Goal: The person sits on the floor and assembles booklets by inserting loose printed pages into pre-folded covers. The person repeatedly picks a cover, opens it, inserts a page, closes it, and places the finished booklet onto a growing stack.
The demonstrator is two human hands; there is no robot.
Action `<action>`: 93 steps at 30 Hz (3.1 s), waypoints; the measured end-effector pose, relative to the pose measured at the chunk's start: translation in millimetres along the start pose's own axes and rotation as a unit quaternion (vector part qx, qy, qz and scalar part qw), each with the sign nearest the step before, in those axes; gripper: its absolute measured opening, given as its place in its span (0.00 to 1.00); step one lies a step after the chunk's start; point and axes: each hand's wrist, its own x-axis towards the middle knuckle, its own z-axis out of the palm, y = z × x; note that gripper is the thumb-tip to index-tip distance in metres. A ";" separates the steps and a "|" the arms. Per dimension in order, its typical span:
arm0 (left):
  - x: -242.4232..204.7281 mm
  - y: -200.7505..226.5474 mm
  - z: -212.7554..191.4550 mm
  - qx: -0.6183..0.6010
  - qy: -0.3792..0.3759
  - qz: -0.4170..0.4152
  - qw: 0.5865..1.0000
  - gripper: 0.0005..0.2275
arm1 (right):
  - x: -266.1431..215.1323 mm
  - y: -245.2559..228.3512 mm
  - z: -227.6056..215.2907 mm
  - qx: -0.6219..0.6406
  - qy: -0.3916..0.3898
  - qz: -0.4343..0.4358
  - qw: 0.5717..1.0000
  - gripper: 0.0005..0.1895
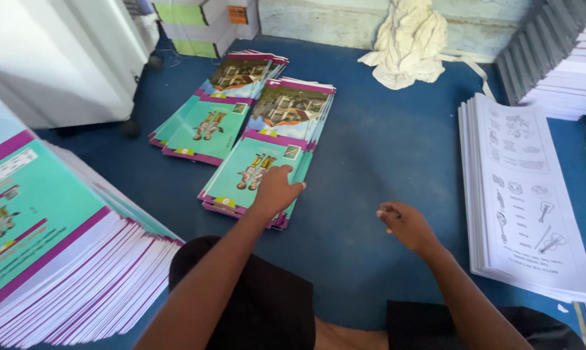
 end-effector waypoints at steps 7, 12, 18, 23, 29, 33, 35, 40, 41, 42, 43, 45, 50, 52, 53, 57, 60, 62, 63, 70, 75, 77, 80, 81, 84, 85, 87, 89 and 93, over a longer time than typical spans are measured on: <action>-4.0 -32.8 35.5 0.034 -0.003 -0.044 0.998 0.27 | -2.6 44.4 -3.8 0.019 0.047 -0.016 0.999 0.26; 0.1 -53.6 46.5 0.123 -0.007 -0.066 0.990 0.31 | -3.7 62.4 2.5 0.073 0.068 0.017 0.995 0.25; 2.0 -51.4 42.0 0.171 -0.022 -0.170 0.970 0.40 | 2.6 73.7 9.1 0.127 0.095 -0.007 0.987 0.23; -4.7 -40.4 40.4 0.174 -0.057 -0.204 0.962 0.42 | 3.0 72.5 16.0 0.100 0.095 0.007 0.990 0.23; -13.8 -28.2 52.0 0.226 -0.061 -0.157 0.960 0.45 | -2.3 65.8 12.6 0.066 0.092 0.008 0.993 0.22; -16.9 -23.9 59.5 0.244 -0.035 -0.127 0.961 0.37 | -4.5 64.5 12.7 0.063 0.093 0.009 0.994 0.23; -20.0 -19.4 62.2 0.247 -0.048 -0.120 0.960 0.29 | -5.0 64.9 13.1 0.064 0.092 0.011 0.994 0.22; -21.2 3.4 63.5 0.260 -0.017 -0.072 0.963 0.29 | -5.4 69.8 14.6 0.070 0.098 -0.003 0.993 0.22; -22.1 8.0 61.7 0.267 -0.012 -0.061 0.962 0.29 | -5.1 70.9 15.4 0.078 0.097 0.002 0.992 0.22; -23.2 12.3 59.2 0.274 -0.008 -0.049 0.960 0.30 | -5.5 72.3 16.1 0.085 0.096 0.007 0.992 0.22; -23.5 16.2 55.7 0.263 -0.005 -0.037 0.964 0.31 | -5.3 73.2 16.6 0.086 0.096 0.004 0.992 0.22; -24.2 24.0 49.5 0.241 0.000 -0.013 0.970 0.34 | -6.0 75.3 17.7 0.087 0.097 -0.003 0.991 0.22; -17.7 41.9 36.8 0.143 0.113 0.015 0.983 0.29 | -6.6 73.6 17.7 0.066 0.097 -0.002 0.993 0.21; -17.2 50.9 33.8 0.113 0.135 0.027 0.984 0.28 | -10.1 70.5 16.1 0.054 0.091 0.012 0.994 0.22; -17.4 55.9 32.3 0.102 0.148 0.038 0.983 0.27 | -11.2 69.4 16.1 0.052 0.090 0.010 0.995 0.22; -18.5 82.3 21.0 0.063 0.169 0.058 0.982 0.28 | -16.3 61.8 13.6 0.054 0.086 0.002 0.995 0.22; -19.0 107.4 9.1 0.038 0.121 0.020 0.992 0.28 | -18.9 56.2 11.4 0.018 0.071 0.044 0.996 0.22; -17.9 124.2 0.1 0.008 0.133 0.054 0.990 0.28 | -19.4 54.1 11.2 0.022 0.075 0.039 0.996 0.22; -17.6 132.4 -3.3 -0.008 0.138 0.071 0.988 0.28 | -20.2 54.8 11.2 0.023 0.076 0.037 0.996 0.22; -13.7 156.2 10.2 -0.261 -0.006 -0.047 0.964 0.25 | -8.0 79.7 17.9 0.129 0.091 0.007 0.988 0.24; -7.9 124.4 65.0 -0.549 -0.055 0.000 0.834 0.25 | 8.2 109.3 24.4 0.254 0.106 0.025 0.961 0.28; -10.3 105.4 86.1 -0.598 -0.071 -0.030 0.798 0.25 | 13.3 117.8 25.7 0.252 0.101 0.034 0.962 0.33; -22.8 78.4 111.5 -0.627 -0.094 -0.099 0.766 0.26 | 17.8 120.4 28.0 0.273 0.097 0.044 0.956 0.33; -25.2 70.6 118.2 -0.630 -0.102 -0.127 0.760 0.27 | 17.1 119.0 28.3 0.284 0.095 0.047 0.953 0.32; -26.9 51.0 133.6 -0.597 -0.128 -0.274 0.743 0.28 | 9.9 108.7 23.5 0.167 0.131 -0.007 0.977 0.26; -26.7 46.4 137.6 -0.593 -0.125 -0.250 0.755 0.28 | 7.7 102.4 22.1 0.180 0.126 0.007 0.976 0.26; -26.4 40.7 146.1 -0.584 -0.120 -0.199 0.778 0.29 | 3.1 90.0 17.1 0.204 0.117 0.036 0.971 0.25; -26.9 34.4 151.5 -0.535 -0.111 -0.225 0.807 0.30 | 1.1 79.2 13.8 0.180 0.110 0.086 0.974 0.26; -32.0 29.5 164.5 -0.488 -0.088 -0.224 0.839 0.31 | -3.1 71.7 8.7 0.167 0.112 0.106 0.974 0.29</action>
